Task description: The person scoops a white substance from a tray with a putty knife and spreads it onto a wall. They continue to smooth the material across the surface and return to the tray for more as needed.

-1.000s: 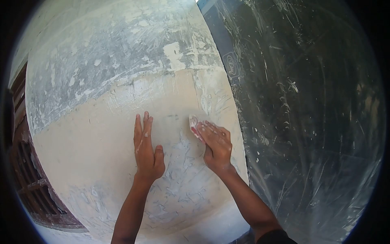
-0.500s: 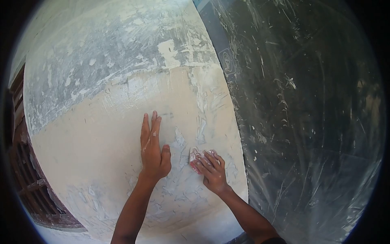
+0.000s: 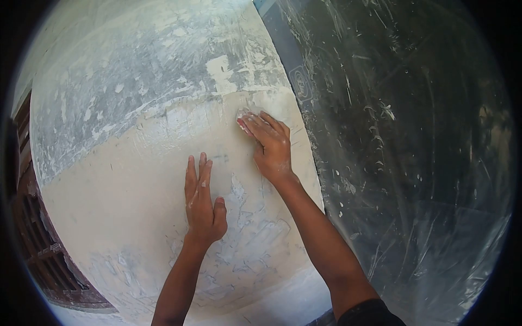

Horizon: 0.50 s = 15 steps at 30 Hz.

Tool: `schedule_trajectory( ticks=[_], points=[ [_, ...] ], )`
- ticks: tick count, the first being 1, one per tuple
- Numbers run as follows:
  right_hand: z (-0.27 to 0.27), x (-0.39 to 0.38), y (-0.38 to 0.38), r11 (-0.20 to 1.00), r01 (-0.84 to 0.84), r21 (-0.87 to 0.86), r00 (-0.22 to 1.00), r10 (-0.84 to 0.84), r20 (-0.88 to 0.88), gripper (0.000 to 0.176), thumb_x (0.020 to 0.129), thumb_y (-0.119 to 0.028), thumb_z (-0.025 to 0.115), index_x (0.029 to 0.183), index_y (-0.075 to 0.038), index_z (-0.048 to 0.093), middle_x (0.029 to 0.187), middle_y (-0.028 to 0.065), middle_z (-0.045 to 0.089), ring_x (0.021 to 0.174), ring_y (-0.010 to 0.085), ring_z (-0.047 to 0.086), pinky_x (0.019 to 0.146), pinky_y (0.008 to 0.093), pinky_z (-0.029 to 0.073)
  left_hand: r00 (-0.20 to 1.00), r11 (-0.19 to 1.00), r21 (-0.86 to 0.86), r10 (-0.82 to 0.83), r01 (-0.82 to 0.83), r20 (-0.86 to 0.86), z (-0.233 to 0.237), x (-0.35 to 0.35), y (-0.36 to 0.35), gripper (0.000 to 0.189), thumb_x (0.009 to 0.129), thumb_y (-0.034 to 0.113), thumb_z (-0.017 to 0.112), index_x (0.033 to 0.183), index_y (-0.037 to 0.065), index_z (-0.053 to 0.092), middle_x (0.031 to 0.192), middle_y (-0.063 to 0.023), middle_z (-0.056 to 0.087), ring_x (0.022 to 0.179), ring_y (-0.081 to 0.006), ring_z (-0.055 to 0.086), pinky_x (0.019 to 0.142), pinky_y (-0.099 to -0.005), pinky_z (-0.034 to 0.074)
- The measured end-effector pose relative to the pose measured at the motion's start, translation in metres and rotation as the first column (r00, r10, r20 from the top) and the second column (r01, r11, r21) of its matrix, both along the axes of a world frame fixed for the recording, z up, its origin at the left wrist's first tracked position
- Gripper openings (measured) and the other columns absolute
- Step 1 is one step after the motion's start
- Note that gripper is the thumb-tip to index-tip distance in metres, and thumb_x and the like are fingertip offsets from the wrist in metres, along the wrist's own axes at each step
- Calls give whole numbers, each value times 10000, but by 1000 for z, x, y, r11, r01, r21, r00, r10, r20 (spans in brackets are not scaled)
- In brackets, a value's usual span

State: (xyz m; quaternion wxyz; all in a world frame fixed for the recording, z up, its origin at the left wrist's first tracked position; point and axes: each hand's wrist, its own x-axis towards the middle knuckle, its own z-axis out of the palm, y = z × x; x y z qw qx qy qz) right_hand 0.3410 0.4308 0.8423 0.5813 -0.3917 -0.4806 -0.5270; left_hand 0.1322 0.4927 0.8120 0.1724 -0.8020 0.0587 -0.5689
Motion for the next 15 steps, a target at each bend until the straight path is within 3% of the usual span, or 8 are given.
schedule_trajectory(
  ticks=[3, 6, 9, 11, 15],
  points=[
    [-90, -21, 3, 986, 84, -144, 995, -77, 56, 631, 681, 126, 590, 1260, -109, 681, 1315, 71, 657, 1312, 301, 540, 1130, 472, 314, 999, 999, 22, 41, -41, -21, 2, -7, -3, 706, 758, 34, 471, 1440, -120, 373, 1536, -333, 354, 1460, -552, 222, 1178, -630, 199],
    [-204, -49, -5, 959, 26, -281, 1000, -25, 7, 570, 690, 109, 586, 1204, -99, 716, 1268, 80, 684, 1279, 304, 571, 1121, 491, 327, 999, 999, 34, 43, -42, -23, 3, -8, -2, 714, 750, 33, 473, 1440, -119, 373, 1537, -333, 352, 1460, -555, 218, 1178, -633, 197],
    [-262, -66, -27, 941, -31, -336, 999, 24, -24, 544, 699, 112, 591, 1185, -93, 721, 1213, 90, 708, 1230, 314, 608, 1093, 494, 359, 1000, 999, 34, 24, -23, -21, 1, -5, 0, 719, 745, 32, 476, 1440, -119, 372, 1536, -333, 354, 1461, -556, 213, 1179, -635, 193],
    [-251, -64, -34, 934, -71, -350, 997, 64, -31, 530, 706, 113, 594, 1179, -90, 723, 1182, 96, 720, 1203, 318, 627, 1074, 491, 379, 1000, 999, 28, 18, -18, -20, 2, -3, 0, 721, 744, 33, 477, 1440, -119, 372, 1535, -332, 356, 1462, -556, 211, 1180, -636, 192],
    [-108, -30, -43, 998, -54, 17, 997, 55, -47, 556, 733, 170, 572, 1226, -58, 697, 1239, 125, 702, 1224, 333, 618, 1056, 438, 392, 999, 1000, 16, 17, -17, -30, 0, -4, -1, 724, 746, 39, 475, 1446, -117, 368, 1536, -329, 357, 1465, -553, 209, 1180, -639, 188]
  ],
)
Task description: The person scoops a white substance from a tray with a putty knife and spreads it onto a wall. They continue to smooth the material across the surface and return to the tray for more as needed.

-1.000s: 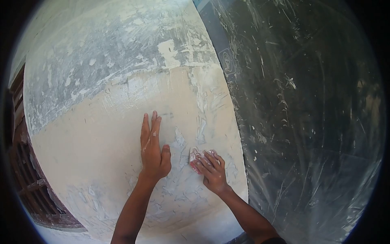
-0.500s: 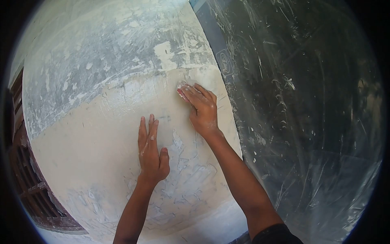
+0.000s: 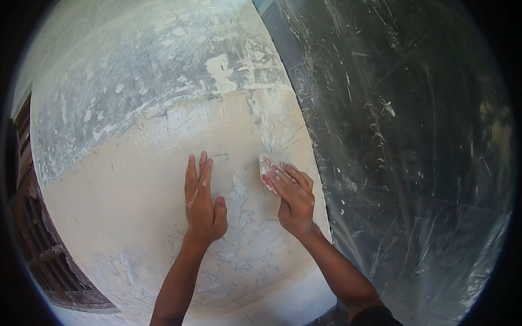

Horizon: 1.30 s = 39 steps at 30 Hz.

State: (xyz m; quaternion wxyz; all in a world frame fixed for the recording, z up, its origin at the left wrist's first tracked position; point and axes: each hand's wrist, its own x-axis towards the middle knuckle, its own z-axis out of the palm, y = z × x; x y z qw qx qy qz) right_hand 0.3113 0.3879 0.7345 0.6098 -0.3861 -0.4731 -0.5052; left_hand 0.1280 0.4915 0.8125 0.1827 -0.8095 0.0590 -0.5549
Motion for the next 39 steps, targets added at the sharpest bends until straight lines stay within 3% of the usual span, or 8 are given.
schedule_trajectory(
  ticks=[3, 6, 11, 21, 26, 29, 33, 39],
  points=[
    [103, 38, 17, 996, 4, 90, 999, -8, 39, 575, 773, 168, 571, 1282, -79, 673, 1301, 129, 672, 1285, 335, 577, 1083, 422, 370, 1000, 1000, -4, -5, 5, 7, 1, 0, -1, 726, 750, 39, 473, 1451, -115, 363, 1537, -326, 359, 1466, -550, 208, 1179, -640, 188],
    [147, 63, 43, 998, -27, 55, 998, 24, 55, 578, 779, 154, 567, 1293, -89, 671, 1328, 129, 656, 1336, 322, 536, 1127, 434, 338, 1000, 1000, -16, 14, -14, 16, 0, -1, -1, 692, 808, 68, 446, 1474, -96, 350, 1551, -301, 355, 1479, -517, 211, 1192, -598, 183],
    [112, 62, 68, 985, -144, -91, 989, 140, -44, 616, 726, 155, 530, 1264, -97, 693, 1354, 131, 633, 1411, 300, 458, 1233, 444, 218, 999, 999, -26, 42, -41, 30, 1, -5, 1, 654, 872, 106, 414, 1494, -79, 339, 1566, -278, 348, 1491, -485, 213, 1203, -557, 183],
    [3, 19, 27, 963, -173, -208, 980, 148, -132, 614, 735, 174, 526, 1251, -107, 704, 1314, 118, 663, 1362, 291, 522, 1192, 433, 283, 1000, 1000, -1, 22, -22, 22, -5, -8, -8, 603, 942, 163, 395, 1493, -78, 346, 1545, -287, 376, 1482, -492, 230, 1195, -555, 203],
    [93, 17, 10, 987, -145, 69, 988, 149, -50, 555, 768, 152, 534, 1230, -98, 714, 1280, 123, 682, 1314, 305, 567, 1149, 421, 327, 1000, 1000, 2, 27, -27, 2, -3, -10, -11, 592, 960, 177, 390, 1493, -78, 346, 1550, -283, 370, 1482, -489, 231, 1196, -555, 199],
    [140, 30, 29, 993, -97, 60, 994, 100, -38, 545, 772, 126, 553, 1249, -93, 700, 1312, 128, 662, 1341, 313, 537, 1156, 427, 313, 1000, 1000, -12, 20, -20, 12, -4, -5, -6, 576, 980, 184, 374, 1491, -79, 348, 1553, -283, 365, 1484, -484, 231, 1196, -553, 197],
    [75, 17, 59, 994, -23, -107, 1000, 22, -10, 577, 750, 110, 578, 1274, -106, 683, 1346, 115, 645, 1366, 322, 504, 1170, 467, 291, 999, 998, -65, 4, -1, 40, -16, -9, -4, 586, 952, 153, 398, 1484, -86, 349, 1545, -295, 367, 1473, -495, 247, 1183, -577, 215],
    [-126, -56, 45, 943, -49, -329, 997, 63, 33, 603, 690, 110, 621, 1244, -114, 700, 1315, 89, 663, 1340, 296, 536, 1169, 497, 308, 1000, 998, -55, -19, 19, -4, -47, -39, -4, 561, 954, 165, 417, 1443, -109, 389, 1522, -313, 391, 1443, -517, 297, 1171, -591, 244]
  ],
)
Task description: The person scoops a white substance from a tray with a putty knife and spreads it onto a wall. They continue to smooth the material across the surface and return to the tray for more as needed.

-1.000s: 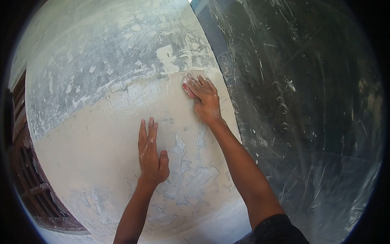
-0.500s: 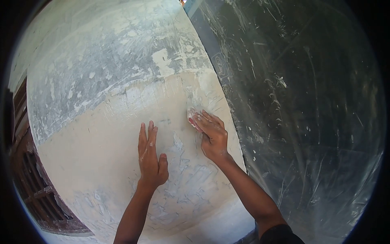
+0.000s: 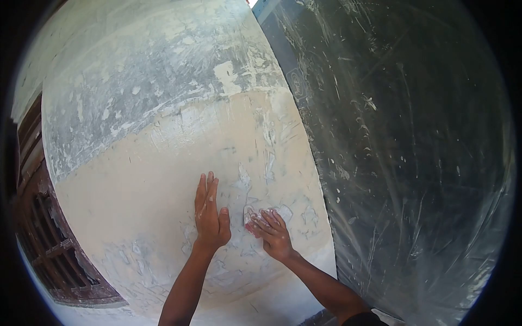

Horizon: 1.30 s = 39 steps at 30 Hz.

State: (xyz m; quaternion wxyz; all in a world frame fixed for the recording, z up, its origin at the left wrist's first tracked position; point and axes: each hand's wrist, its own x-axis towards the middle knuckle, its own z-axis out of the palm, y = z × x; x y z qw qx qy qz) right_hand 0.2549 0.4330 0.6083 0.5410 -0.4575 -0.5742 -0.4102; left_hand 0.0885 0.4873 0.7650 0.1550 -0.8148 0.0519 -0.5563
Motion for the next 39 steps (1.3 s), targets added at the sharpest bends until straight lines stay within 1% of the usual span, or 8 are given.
schedule_trajectory(
  ticks=[5, 8, 12, 20, 23, 26, 31, 39],
  points=[
    [94, 17, -46, 960, 109, 259, 992, -123, 37, 555, 705, 134, 614, 1183, -121, 737, 1180, 75, 732, 1180, 262, 664, 971, 396, 415, 997, 999, 10, 36, -36, -68, -13, -31, -6, 542, 957, 175, 420, 1406, -128, 422, 1505, -321, 409, 1435, -515, 315, 1170, -586, 255],
    [195, 61, -34, 906, 207, 369, 978, -176, -116, 523, 782, 97, 631, 1256, -114, 693, 1277, 93, 688, 1250, 291, 608, 1026, 401, 394, 997, 998, -52, 37, -40, -63, -20, -32, -11, 542, 944, 160, 439, 1398, -135, 427, 1502, -321, 413, 1438, -511, 313, 1175, -582, 251],
    [185, 80, 4, 950, 214, 227, 967, -174, -186, 512, 804, 59, 634, 1279, -125, 679, 1359, 90, 639, 1340, 301, 528, 1139, 436, 330, 994, 979, -192, 45, -63, -97, -47, -40, -22, 564, 965, 171, 433, 1451, -110, 372, 1538, -294, 377, 1467, -475, 268, 1184, -549, 219],
    [-153, -74, -51, 962, -4, -273, 942, -88, -323, 465, 831, 77, 610, 1251, -103, 695, 1257, 101, 694, 1285, 339, 572, 1106, 454, 403, 981, 893, -438, 22, -105, -191, -173, -84, -54, 580, 927, 135, 492, 1438, -115, 377, 1510, -328, 389, 1439, -503, 303, 1171, -561, 251],
    [-308, -128, -116, 847, -396, -355, 502, -124, -856, 311, 873, -26, 678, 1171, -98, 732, 1121, 144, 736, 1046, 232, 712, 876, 333, 553, 958, 767, -622, -36, -156, -285, -258, -93, -79, 592, 936, 140, 489, 1454, -113, 354, 1527, -322, 366, 1457, -496, 271, 1180, -548, 238],
    [-422, -147, -194, 821, -313, -477, 147, -454, -879, 223, 945, -85, 628, 1142, -68, 732, 983, 126, 750, 906, 146, 705, 796, 317, 549, 894, 621, -734, -115, -275, -432, -350, -102, -113, 603, 948, 140, 483, 1478, -100, 323, 1555, -312, 321, 1483, -480, 218, 1198, -532, 213],
    [-478, -132, -316, 937, -337, -86, -469, -247, -848, 326, 1035, -82, 454, 1313, 4, 601, 1099, 86, 701, 874, 157, 684, 774, 298, 558, 765, 369, -798, -273, -477, -583, -502, -121, -189, 620, 963, 159, 497, 1493, -89, 295, 1565, -299, 308, 1484, -481, 211, 1207, -527, 202],
    [-506, -104, -415, 900, -354, -255, -505, -414, -757, 360, 1003, -70, 512, 1348, 4, 587, 1196, 128, 691, 956, 173, 686, 799, 298, 550, 663, 21, -747, -444, -665, -603, -646, -133, -325, 582, 988, 211, 479, 1471, -79, 332, 1511, -319, 377, 1435, -492, 307, 1185, -526, 259]
  ],
)
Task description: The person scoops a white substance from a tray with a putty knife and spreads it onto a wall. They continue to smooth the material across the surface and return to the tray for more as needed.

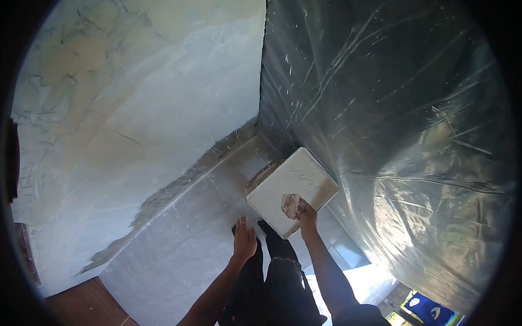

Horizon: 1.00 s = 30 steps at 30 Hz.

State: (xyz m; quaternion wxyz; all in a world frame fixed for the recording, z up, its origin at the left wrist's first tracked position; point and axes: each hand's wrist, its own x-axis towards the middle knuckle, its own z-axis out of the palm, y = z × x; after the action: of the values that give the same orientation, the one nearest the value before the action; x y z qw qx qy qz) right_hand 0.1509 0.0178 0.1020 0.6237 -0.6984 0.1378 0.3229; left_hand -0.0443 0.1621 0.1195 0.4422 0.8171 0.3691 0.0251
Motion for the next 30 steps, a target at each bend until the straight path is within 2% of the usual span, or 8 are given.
schedule_trajectory(
  ticks=[6, 8, 12, 18, 23, 25, 27, 30],
  points=[
    [-2, 14, -51, 721, -365, -589, 761, 596, 257, 277, 937, -37, 582, 1183, -38, 709, 1054, 153, 744, 973, 201, 705, 849, 368, 545, 974, 871, -453, 109, -191, -201, -69, -2, -79, 579, 1031, 307, 421, 1451, -88, 369, 1435, -367, 436, 1325, -492, 453, 1121, -489, 366],
    [-23, 23, -76, 563, -447, -695, 244, 824, 511, 335, 902, -29, 596, 1209, -112, 704, 1141, 136, 725, 1149, 286, 650, 1021, 439, 438, 951, 779, -565, 133, -274, -278, -76, 2, -92, 601, 1043, 352, 401, 1446, -93, 376, 1341, -373, 524, 1258, -482, 529, 1083, -486, 408],
    [-39, 9, -118, 325, -297, -898, -33, 936, 350, 382, 839, 31, 588, 1147, -154, 715, 1238, 33, 687, 1295, 256, 560, 1177, 530, 215, 965, 851, -466, 160, -241, -207, -98, 1, -124, 615, 1037, 379, 431, 1440, -84, 392, 1019, -342, 672, 1036, -483, 654, 930, -505, 495],
    [-38, -39, -173, 133, -399, -907, -75, 981, 177, 304, 833, -26, 633, 1081, -176, 722, 1142, -31, 724, 1200, 188, 626, 1184, 558, 187, 952, 715, -632, 184, -300, -243, -110, 4, -139, 564, 1054, 365, 420, 1458, -27, 395, 1046, -342, 661, 1040, -470, 660, 898, -467, 503],
    [-4, 9, -98, 396, -517, -759, 100, 908, 406, 266, 853, 71, 572, 1048, -62, 693, 988, 56, 752, 972, 242, 695, 998, 414, 414, 928, 624, -717, 364, -310, -84, -134, 2, -150, 548, 1092, 391, 348, 1430, -28, 447, 1274, -254, 632, 1233, -358, 598, 1050, -378, 419],
    [-17, 40, -72, 303, -597, -743, 39, 936, 350, 186, 863, 16, 604, 1026, -40, 676, 919, 143, 720, 902, 334, 684, 812, 459, 496, 886, 465, -808, 440, -362, -144, -145, 3, -153, 556, 1095, 397, 346, 1426, -36, 456, 1353, -226, 587, 1305, -318, 538, 1091, -348, 372],
    [-12, 67, -29, -104, -711, -695, -69, 995, -79, 195, 873, -49, 622, 1045, -98, 699, 942, 178, 713, 933, 353, 685, 824, 493, 514, 841, 173, -912, 478, -373, -253, -149, 4, -154, 644, 1085, 480, 335, 1456, -38, 429, 1462, -161, 512, 1410, -264, 425, 1174, -369, 273],
    [-24, 74, 7, -349, -682, -643, -290, 936, -200, 246, 826, -44, 597, 1035, -116, 705, 969, 138, 712, 975, 311, 678, 827, 452, 525, 778, 21, -899, 510, -438, -367, -145, 12, -151, 733, 1063, 572, 300, 1507, -7, 371, 1492, -164, 482, 1434, -275, 384, 1193, -470, 237]
  ],
)
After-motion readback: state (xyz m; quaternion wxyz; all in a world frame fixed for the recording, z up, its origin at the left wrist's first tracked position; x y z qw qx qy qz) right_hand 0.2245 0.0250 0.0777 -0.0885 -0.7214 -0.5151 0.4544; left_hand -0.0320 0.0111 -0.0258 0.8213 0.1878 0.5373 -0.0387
